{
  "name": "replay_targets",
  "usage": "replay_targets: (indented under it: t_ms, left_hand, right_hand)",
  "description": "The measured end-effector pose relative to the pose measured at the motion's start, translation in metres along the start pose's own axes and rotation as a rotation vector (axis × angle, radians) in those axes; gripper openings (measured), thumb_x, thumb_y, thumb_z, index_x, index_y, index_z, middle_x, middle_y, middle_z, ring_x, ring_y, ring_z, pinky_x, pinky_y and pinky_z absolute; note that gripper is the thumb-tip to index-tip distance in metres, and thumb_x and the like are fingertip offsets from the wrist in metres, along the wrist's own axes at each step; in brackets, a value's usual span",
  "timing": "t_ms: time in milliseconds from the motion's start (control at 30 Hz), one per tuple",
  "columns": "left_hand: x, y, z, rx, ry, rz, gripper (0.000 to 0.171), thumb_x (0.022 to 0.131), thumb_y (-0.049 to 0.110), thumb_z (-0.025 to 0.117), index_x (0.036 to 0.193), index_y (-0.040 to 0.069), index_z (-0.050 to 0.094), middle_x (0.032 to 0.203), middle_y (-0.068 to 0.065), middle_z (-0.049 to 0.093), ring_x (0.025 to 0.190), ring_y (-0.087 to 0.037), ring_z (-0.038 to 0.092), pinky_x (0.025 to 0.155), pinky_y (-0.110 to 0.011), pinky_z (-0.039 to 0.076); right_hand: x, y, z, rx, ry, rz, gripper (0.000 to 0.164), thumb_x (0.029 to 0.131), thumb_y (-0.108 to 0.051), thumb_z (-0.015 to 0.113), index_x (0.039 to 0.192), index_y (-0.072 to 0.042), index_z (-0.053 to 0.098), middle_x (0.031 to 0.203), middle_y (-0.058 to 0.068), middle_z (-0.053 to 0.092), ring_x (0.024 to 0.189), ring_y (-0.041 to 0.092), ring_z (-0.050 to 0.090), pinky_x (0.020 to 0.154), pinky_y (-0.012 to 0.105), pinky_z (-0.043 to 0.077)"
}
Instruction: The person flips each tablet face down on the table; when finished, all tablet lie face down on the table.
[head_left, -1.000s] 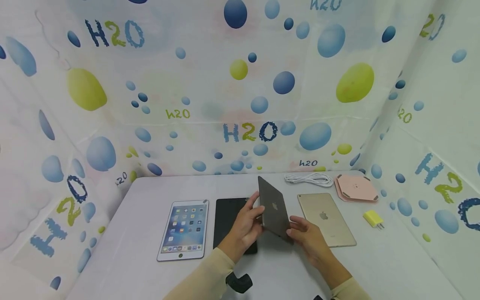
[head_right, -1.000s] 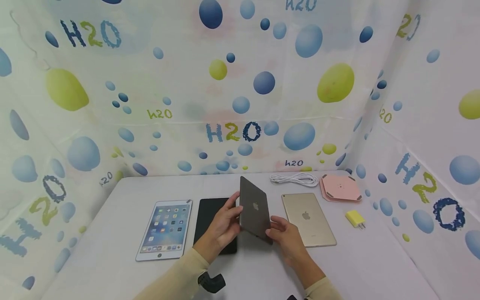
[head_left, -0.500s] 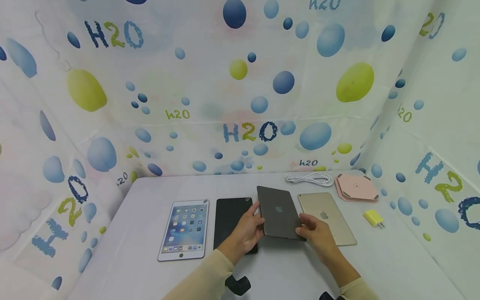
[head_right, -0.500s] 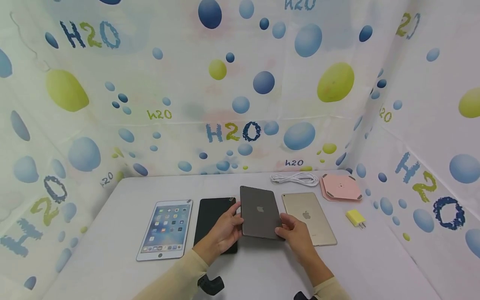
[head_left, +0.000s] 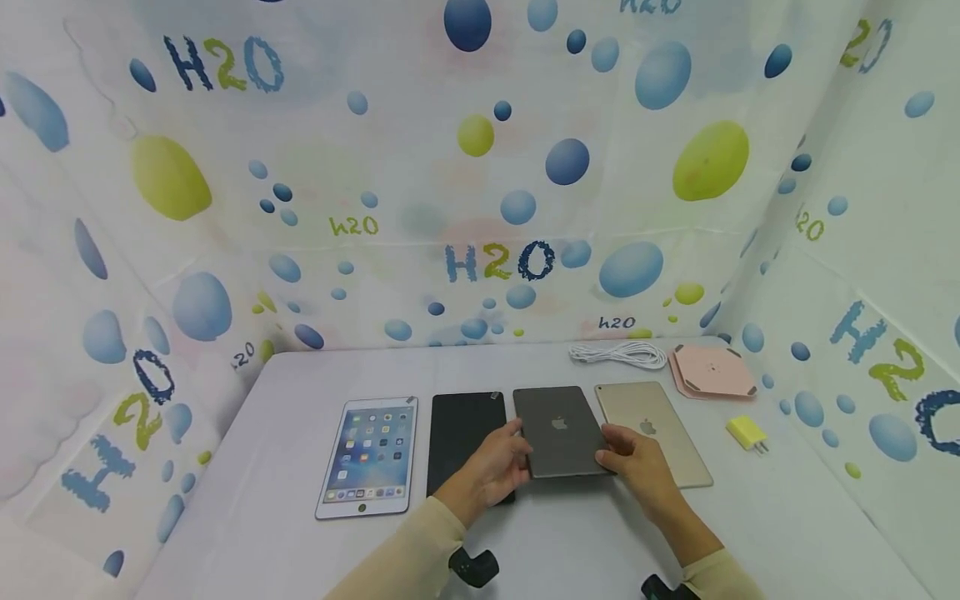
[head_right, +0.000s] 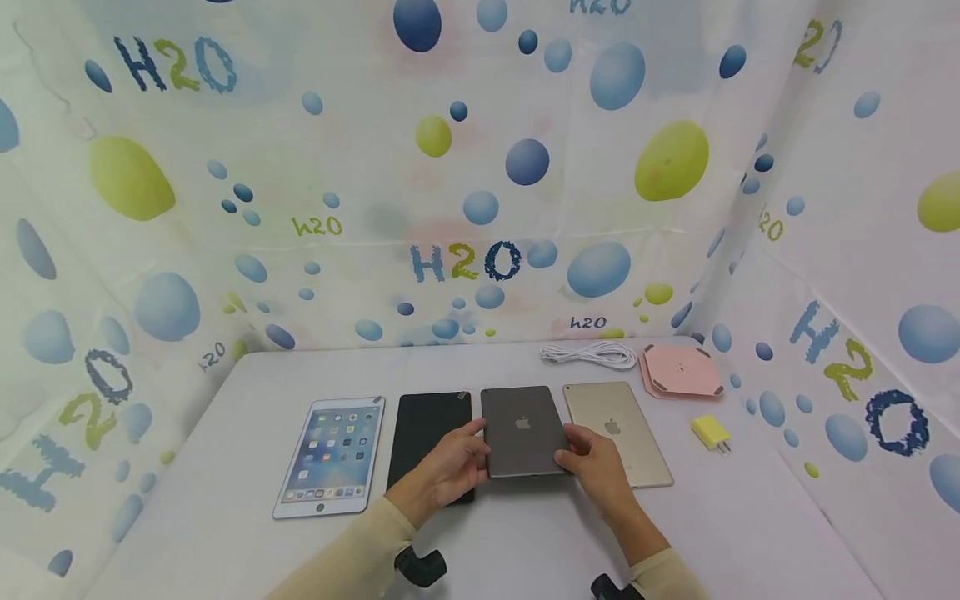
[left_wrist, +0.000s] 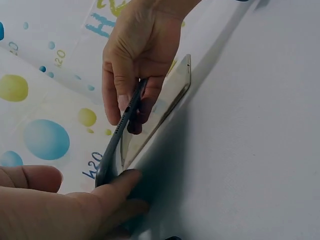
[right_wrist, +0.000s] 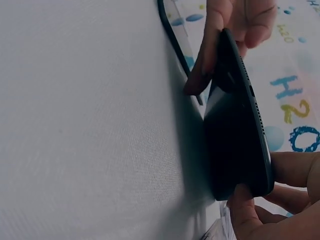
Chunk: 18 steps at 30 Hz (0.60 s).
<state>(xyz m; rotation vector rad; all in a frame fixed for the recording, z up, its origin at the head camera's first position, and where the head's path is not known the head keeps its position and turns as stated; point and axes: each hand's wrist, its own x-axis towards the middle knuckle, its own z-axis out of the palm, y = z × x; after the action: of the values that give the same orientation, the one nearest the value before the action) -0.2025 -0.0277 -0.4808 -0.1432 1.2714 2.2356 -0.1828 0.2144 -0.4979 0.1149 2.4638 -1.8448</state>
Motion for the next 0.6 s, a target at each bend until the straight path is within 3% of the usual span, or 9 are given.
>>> replay_targets:
  t_ms: [200,300,433,600]
  left_hand:
    - [-0.0038,0.0013,0.0042,0.051,-0.018,-0.009,0.086,0.088,-0.006,0.041,0.163,0.004,0.002,0.165,-0.031,0.015,0.148,-0.049,0.028,0.116,-0.065,0.028]
    - [-0.0061,0.0035,0.0069,0.086,-0.029,-0.001,0.087,0.087,-0.005,0.042,0.163,0.003,0.001,0.164,-0.033,0.012,0.150,-0.051,0.021,0.117,-0.067,0.023]
    - [-0.0079,0.0048,0.0092,0.114,-0.026,0.013,0.086,0.086,-0.003,0.043,0.163,0.002,0.003,0.165,-0.033,0.012,0.150,-0.050,0.021,0.118,-0.066,0.022]
    - [-0.0085,0.0035,0.0102,0.139,-0.021,0.020,0.089,0.085,-0.001,0.045,0.162,0.000,0.002,0.166,-0.032,0.007,0.153,-0.049,0.013,0.119,-0.068,0.017]
  right_hand:
    - [-0.0010,-0.0023,-0.0007,-0.008,0.004,0.017,0.052,0.093,0.002,0.066,0.142,0.011,0.050,0.143,0.029,0.054,0.133,0.039,0.052,0.095,0.015,0.048]
    - [-0.0017,-0.0021,-0.0016,-0.013,0.000,0.026,0.051,0.095,-0.001,0.063,0.143,0.011,0.049,0.144,0.029,0.053,0.136,0.039,0.050,0.104,0.026,0.048]
    - [-0.0014,-0.0014,-0.0019,-0.024,-0.005,0.033,0.048,0.099,-0.005,0.060,0.143,0.010,0.049,0.145,0.028,0.053,0.138,0.039,0.048,0.112,0.043,0.044]
    - [-0.0026,0.0004,-0.0007,-0.018,-0.014,0.045,0.048,0.100,-0.007,0.060,0.143,0.011,0.049,0.146,0.029,0.052,0.139,0.040,0.047,0.115,0.050,0.040]
